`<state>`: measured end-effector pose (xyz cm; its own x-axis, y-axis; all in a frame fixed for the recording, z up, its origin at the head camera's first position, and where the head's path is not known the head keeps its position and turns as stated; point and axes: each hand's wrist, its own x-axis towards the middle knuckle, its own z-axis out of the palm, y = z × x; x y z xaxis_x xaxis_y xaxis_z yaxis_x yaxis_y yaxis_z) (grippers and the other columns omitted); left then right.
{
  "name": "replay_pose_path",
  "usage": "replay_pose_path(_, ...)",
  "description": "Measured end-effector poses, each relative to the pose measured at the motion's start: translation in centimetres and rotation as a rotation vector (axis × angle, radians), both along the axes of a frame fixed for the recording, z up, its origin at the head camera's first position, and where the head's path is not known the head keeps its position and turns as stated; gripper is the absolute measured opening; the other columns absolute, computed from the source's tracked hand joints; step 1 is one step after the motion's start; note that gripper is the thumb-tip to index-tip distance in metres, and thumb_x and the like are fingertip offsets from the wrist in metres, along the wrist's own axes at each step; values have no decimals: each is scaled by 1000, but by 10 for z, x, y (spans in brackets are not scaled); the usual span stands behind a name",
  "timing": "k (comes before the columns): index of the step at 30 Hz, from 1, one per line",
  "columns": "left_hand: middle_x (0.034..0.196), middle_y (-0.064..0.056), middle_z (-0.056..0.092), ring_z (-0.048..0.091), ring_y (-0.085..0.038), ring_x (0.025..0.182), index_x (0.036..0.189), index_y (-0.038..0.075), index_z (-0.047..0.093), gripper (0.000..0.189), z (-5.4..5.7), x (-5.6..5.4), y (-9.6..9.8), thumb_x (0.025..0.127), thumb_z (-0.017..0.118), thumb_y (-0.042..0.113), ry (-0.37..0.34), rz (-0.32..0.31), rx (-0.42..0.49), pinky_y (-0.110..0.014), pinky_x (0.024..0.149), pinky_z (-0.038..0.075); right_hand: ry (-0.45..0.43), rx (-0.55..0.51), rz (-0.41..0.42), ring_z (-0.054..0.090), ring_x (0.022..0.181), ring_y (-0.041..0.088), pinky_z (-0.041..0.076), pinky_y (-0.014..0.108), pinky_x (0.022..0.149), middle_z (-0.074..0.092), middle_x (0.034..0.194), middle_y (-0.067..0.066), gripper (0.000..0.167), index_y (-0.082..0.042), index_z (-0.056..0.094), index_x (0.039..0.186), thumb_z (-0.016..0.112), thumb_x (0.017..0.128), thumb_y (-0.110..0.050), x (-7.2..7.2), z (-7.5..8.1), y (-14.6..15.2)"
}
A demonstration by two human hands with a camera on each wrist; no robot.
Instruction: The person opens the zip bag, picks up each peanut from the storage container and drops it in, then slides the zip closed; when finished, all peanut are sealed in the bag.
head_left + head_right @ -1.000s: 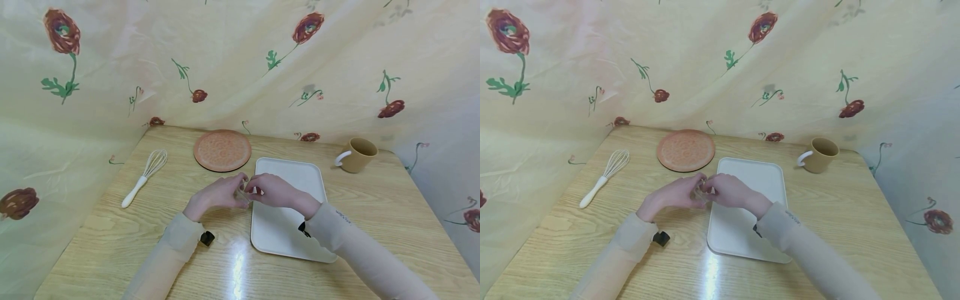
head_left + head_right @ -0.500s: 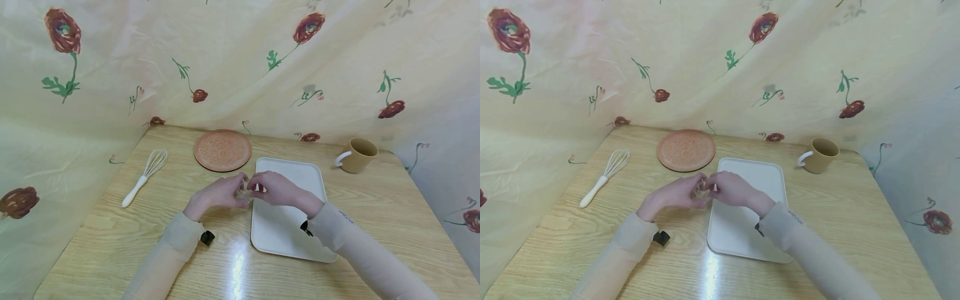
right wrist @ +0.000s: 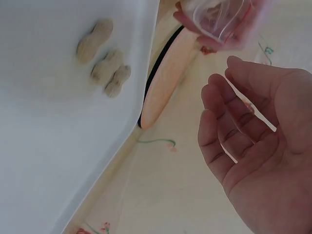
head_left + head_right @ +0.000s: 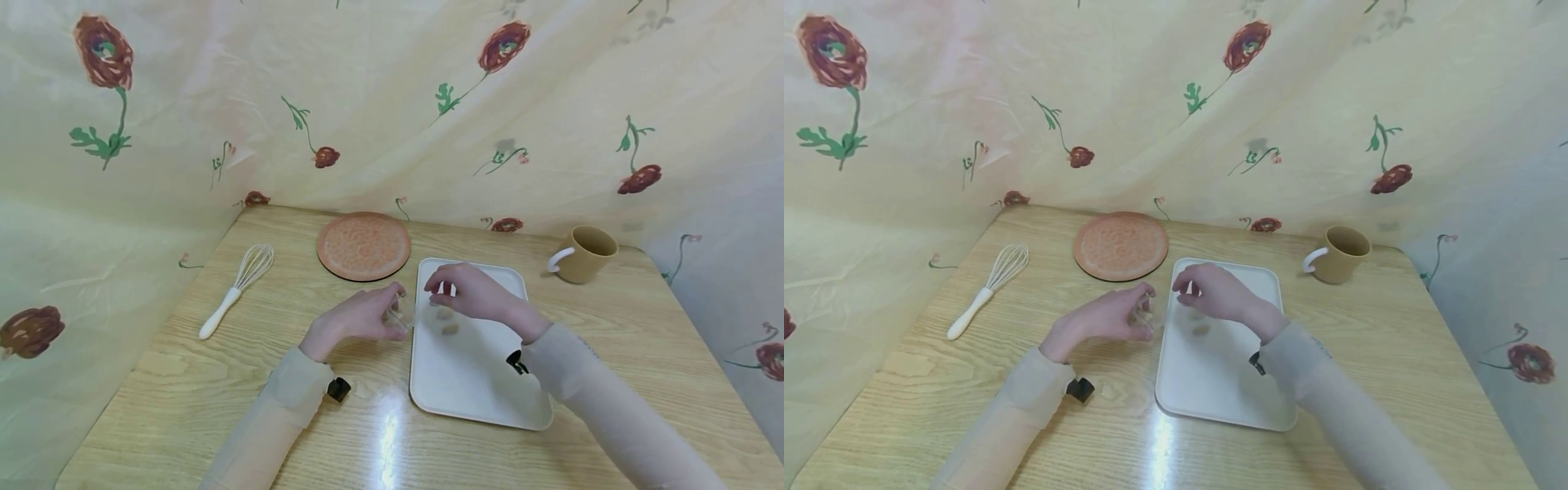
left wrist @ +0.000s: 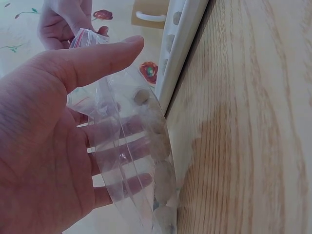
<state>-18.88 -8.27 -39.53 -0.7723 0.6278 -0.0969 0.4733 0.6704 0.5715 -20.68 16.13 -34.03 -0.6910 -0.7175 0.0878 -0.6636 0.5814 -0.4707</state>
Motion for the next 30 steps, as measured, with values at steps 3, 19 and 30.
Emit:
replay_pose_path(3, 119, -2, 62, 59, -17, 105, 139, 13, 43, 69, 0, 1, 0, 86, 78, 39, -5, 3, -1, -40, 93, 45, -9, -11, -39, 60, 79, 13, 51, 31, 68, 69, 92, 0, 12, -5, 73, 100, 73, 89, -4, -7, -3, 8)
replay_pose_path(19, 120, -3, 63, 60, -17, 107, 140, 12, 43, 69, 0, 1, -1, 86, 77, 37, -4, 3, 4, -42, 98, 42, -104, 12, -138, 60, 78, 18, 49, 34, 71, 69, 89, 5, 15, 2, 72, 103, 70, 89, 0, -31, -41, 33)
replay_pose_path(30, 119, -3, 63, 60, -18, 103, 139, 11, 44, 69, 0, 0, -1, 85, 79, 35, 7, -2, 16, -38, 91, 47, -198, 28, -150, 60, 82, 19, 50, 35, 76, 69, 94, 5, 18, -1, 72, 107, 72, 89, -3, -36, -59, 32)
